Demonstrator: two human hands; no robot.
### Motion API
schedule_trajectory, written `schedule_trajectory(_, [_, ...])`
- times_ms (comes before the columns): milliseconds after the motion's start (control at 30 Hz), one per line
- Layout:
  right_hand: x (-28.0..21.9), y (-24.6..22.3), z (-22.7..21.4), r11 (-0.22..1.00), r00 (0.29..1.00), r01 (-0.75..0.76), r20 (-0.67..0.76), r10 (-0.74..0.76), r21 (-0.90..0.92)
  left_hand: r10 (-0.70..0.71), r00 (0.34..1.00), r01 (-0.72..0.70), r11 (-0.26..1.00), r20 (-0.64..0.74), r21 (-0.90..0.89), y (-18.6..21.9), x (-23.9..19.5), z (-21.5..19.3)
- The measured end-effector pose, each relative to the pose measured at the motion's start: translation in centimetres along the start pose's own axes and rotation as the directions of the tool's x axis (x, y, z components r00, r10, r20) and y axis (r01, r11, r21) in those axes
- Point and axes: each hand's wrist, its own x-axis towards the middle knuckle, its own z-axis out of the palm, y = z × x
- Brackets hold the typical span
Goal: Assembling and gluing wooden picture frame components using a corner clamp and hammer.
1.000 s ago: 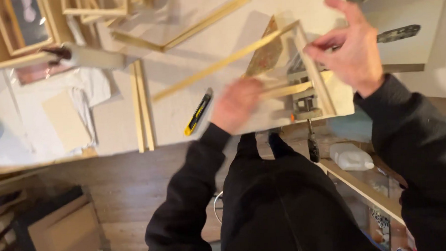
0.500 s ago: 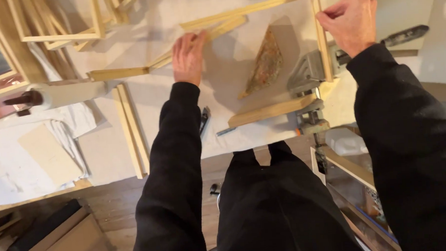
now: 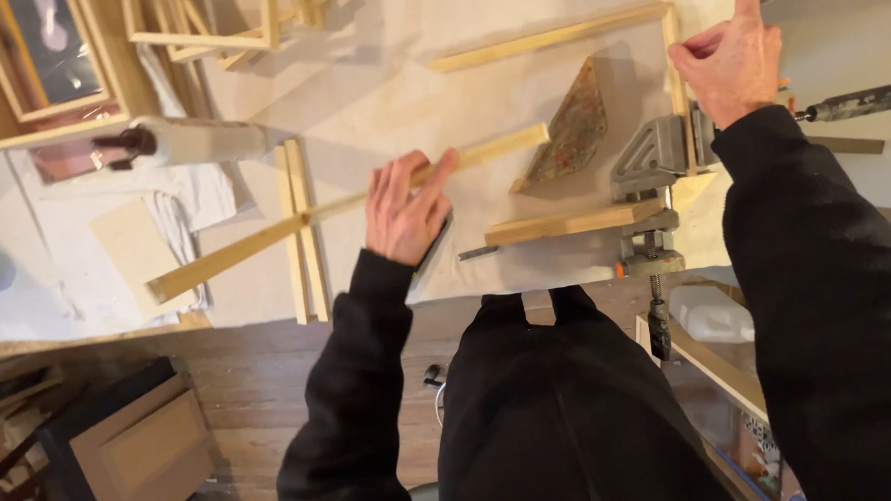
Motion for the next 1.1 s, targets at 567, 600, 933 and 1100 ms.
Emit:
schedule_trajectory(567, [-18.0,-22.7,-11.9,0.729,0.841,0.41,0.081,-0.535,0.549,-0.191,0.968,0.168,0.975,-0.164,-0.143,15.8,-5.5,-12.7])
schedule_trajectory(600, [-18.0,-22.9,-12.1,0.749,0.833,0.412,0.117,-0.54,0.519,-0.199,0.965,0.179,0.975,-0.169,-0.128,16.1,-5.7,-12.7])
schedule_trajectory(933, [-18.5,-23.1,-12.9,0.714,0.779,0.473,0.134,-0.613,0.516,-0.187,0.96,0.164,0.978,-0.207,-0.126,17.5,-6.2,-13.1])
schedule_trajectory(1100, [-19.9,-18.9,-11.2,0.63,0.807,0.446,0.018,-0.59,0.636,-0.183,0.961,0.163,0.98,-0.205,-0.112,17.6,-6.3,-13.3])
